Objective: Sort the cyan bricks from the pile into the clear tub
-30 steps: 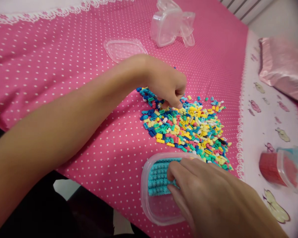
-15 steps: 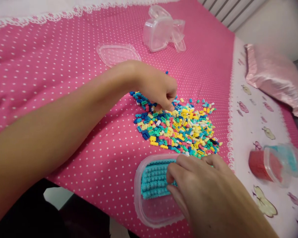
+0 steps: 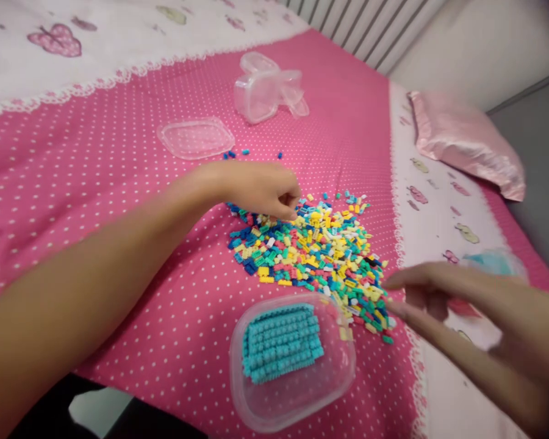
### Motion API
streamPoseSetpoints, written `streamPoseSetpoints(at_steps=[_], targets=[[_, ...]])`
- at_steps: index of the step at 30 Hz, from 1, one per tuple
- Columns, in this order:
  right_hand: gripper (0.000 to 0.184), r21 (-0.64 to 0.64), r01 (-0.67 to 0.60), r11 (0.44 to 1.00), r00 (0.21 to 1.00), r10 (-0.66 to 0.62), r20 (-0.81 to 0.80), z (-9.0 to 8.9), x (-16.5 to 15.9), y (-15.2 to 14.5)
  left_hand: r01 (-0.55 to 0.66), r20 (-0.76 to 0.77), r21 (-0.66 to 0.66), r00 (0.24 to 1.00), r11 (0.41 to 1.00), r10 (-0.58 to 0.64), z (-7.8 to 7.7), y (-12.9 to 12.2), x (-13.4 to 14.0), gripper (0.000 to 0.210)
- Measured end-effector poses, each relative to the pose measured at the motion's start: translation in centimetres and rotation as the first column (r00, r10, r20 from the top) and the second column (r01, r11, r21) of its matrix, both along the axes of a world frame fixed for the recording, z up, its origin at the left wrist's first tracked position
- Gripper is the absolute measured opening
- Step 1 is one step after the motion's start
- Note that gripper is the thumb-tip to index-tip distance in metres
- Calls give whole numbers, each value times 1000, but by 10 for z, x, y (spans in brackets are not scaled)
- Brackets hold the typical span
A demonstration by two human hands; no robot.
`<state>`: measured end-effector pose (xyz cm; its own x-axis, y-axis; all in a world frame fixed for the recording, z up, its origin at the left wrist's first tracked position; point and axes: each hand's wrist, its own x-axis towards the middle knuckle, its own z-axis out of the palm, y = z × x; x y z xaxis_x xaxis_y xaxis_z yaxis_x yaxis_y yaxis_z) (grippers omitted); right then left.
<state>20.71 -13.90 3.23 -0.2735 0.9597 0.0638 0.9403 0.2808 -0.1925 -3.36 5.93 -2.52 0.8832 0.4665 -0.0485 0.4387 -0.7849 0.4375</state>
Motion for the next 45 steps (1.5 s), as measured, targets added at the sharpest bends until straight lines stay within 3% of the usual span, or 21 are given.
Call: streamPoseSetpoints(at_steps=[2,7,11,19,22,28,34,45], targets=[[23,-27,120,992,993,-121,-16,3,18,13,11,79,34,997,999,-14,0,-3,3,13],[33,-154,372,915,915,-390,-106,-1,66,35,186,135,-9,974,982,-183,-6,-10,13,21],[29,-230,461,857,849,-501,-169,-11,89,39,237,112,28,965,971,-239,-13,-12,19,17],[28,-437,278,856,880,-409,-242,-38,83,65,236,67,29,969,971,-237,-22,-4,23,15],[30,-461,233,857,888,-380,-258,-44,78,70,213,44,10,976,977,-213,-26,-2,23,17],[27,-322,288,902,885,-379,-272,-50,78,74,71,40,84,996,994,-75,-26,2,19,21],[29,-197,322,926,874,-370,-315,-62,71,85,45,72,142,996,989,-56,-22,-1,19,17],[31,-217,238,947,893,-301,-334,-71,55,90,1,66,58,998,998,-5,-19,-2,20,18]])
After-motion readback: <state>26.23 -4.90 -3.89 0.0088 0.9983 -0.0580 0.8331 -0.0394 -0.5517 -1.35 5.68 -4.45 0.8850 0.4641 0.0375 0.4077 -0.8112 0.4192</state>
